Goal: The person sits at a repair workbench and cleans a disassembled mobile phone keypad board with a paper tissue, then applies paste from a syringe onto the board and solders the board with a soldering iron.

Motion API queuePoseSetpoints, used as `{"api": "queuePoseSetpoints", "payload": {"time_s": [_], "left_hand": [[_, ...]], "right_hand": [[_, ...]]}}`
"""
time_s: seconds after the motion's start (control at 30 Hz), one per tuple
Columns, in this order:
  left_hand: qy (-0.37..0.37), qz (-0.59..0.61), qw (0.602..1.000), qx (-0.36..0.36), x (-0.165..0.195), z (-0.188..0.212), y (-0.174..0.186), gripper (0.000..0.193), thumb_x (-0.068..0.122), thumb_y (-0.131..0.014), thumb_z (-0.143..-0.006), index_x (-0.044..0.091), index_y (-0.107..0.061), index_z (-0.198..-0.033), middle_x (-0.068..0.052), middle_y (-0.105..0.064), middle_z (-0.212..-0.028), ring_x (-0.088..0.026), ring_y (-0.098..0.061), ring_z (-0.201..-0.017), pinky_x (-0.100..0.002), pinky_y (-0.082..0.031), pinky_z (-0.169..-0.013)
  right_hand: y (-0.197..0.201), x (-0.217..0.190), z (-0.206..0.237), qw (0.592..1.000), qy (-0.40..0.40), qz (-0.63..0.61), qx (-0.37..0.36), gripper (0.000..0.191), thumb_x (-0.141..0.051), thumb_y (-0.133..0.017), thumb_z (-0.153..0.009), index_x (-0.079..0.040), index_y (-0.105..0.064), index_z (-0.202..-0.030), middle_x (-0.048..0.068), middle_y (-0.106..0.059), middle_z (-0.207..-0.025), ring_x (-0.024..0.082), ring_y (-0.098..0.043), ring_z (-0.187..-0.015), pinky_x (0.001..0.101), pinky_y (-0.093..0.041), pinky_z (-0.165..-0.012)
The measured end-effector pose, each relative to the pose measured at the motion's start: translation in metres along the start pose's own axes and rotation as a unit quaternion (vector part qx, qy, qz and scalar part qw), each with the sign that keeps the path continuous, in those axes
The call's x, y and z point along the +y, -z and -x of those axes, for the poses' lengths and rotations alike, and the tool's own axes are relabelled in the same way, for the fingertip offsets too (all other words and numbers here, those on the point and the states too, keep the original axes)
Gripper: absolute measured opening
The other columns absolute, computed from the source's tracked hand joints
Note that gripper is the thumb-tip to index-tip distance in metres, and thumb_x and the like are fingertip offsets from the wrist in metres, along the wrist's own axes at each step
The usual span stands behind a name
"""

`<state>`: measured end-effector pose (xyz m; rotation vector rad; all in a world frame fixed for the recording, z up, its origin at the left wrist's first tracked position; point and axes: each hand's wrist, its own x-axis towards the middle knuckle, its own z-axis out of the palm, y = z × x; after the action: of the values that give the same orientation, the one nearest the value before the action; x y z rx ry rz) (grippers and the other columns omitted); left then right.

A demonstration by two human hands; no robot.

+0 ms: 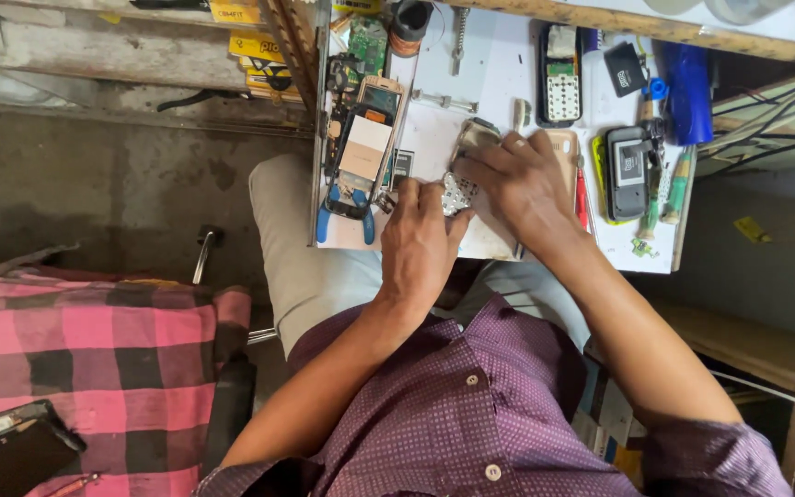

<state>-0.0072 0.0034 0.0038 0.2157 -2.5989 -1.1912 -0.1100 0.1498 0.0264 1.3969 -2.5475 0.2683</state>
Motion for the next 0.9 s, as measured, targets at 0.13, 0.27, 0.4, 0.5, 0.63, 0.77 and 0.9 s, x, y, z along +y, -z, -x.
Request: {"api": "queuePoseSetpoints", "payload": {"time_s": [0.13, 0.27, 0.4, 0.5, 0.63, 0.77, 0.9], "left_hand": [[0.012, 0.000, 1.000, -0.011, 0.001, 0.000, 0.001, 0.042, 0.019, -0.084, -0.085, -0.006, -0.062, -0.110, -0.021, -0.059, -0.111, -0.038, -0.069, -0.094, -0.044, -0.057, -0.075], [0.013, -0.003, 1.000, -0.016, 0.001, 0.001, 0.002, 0.040, 0.017, -0.083, -0.084, -0.006, -0.062, -0.109, -0.021, -0.059, -0.112, -0.038, -0.069, -0.095, -0.044, -0.057, -0.076], [0.004, 0.005, 1.000, 0.005, 0.001, 0.000, 0.001, 0.043, 0.018, -0.083, -0.084, -0.006, -0.063, -0.112, -0.021, -0.059, -0.112, -0.038, -0.069, -0.094, -0.043, -0.057, -0.076], [0.008, -0.016, 1.000, -0.001, 0.001, 0.000, 0.001, 0.044, 0.020, -0.084, -0.085, -0.007, -0.062, -0.111, -0.023, -0.059, -0.114, -0.038, -0.068, -0.092, -0.043, -0.057, -0.074], [0.004, -0.011, 1.000, 0.000, 0.001, -0.001, 0.002, 0.042, 0.020, -0.084, -0.084, -0.005, -0.064, -0.110, -0.020, -0.061, -0.111, -0.038, -0.069, -0.093, -0.043, -0.058, -0.076], [0.014, -0.010, 1.000, -0.004, 0.000, -0.001, 0.002, 0.044, 0.020, -0.085, -0.083, -0.006, -0.064, -0.112, -0.020, -0.061, -0.110, -0.037, -0.069, -0.091, -0.043, -0.057, -0.075], [0.001, -0.013, 1.000, 0.006, -0.001, -0.001, 0.001, 0.042, 0.018, -0.085, -0.082, -0.005, -0.064, -0.111, -0.019, -0.061, -0.110, -0.037, -0.069, -0.093, -0.043, -0.058, -0.076]], "right_hand": [[0.000, 0.000, 0.001, 1.000, -0.008, 0.005, -0.010, 0.032, -0.009, -0.071, -0.079, -0.014, -0.078, -0.110, 0.000, -0.072, -0.114, 0.021, -0.062, -0.099, 0.0391, -0.044, -0.085], [-0.001, -0.001, -0.002, 1.000, 0.000, -0.003, 0.006, 0.030, -0.008, -0.070, -0.079, -0.013, -0.078, -0.107, 0.001, -0.072, -0.115, 0.022, -0.063, -0.104, 0.0384, -0.045, -0.088], [0.000, -0.001, -0.004, 0.999, -0.024, -0.017, -0.039, 0.030, -0.006, -0.070, -0.077, -0.018, -0.080, -0.102, 0.000, -0.072, -0.105, 0.024, -0.063, -0.099, 0.0408, -0.044, -0.083], [-0.001, -0.001, -0.003, 1.000, -0.008, -0.012, 0.008, 0.033, -0.005, -0.069, -0.076, -0.014, -0.079, -0.107, 0.003, -0.072, -0.117, 0.024, -0.063, -0.106, 0.0385, -0.047, -0.092], [-0.005, -0.001, 0.000, 1.000, -0.015, -0.024, 0.004, 0.035, -0.006, -0.070, -0.077, -0.013, -0.078, -0.111, 0.004, -0.071, -0.116, 0.024, -0.063, -0.104, 0.0391, -0.045, -0.087], [-0.009, -0.003, -0.001, 0.998, -0.035, -0.042, 0.007, 0.032, -0.005, -0.070, -0.080, -0.012, -0.076, -0.110, 0.004, -0.069, -0.114, 0.024, -0.063, -0.104, 0.0399, -0.045, -0.087], [-0.009, -0.006, -0.003, 0.998, -0.037, -0.047, 0.012, 0.036, -0.006, -0.069, -0.076, -0.010, -0.075, -0.111, 0.006, -0.068, -0.112, 0.026, -0.063, -0.105, 0.0404, -0.045, -0.087]]}}
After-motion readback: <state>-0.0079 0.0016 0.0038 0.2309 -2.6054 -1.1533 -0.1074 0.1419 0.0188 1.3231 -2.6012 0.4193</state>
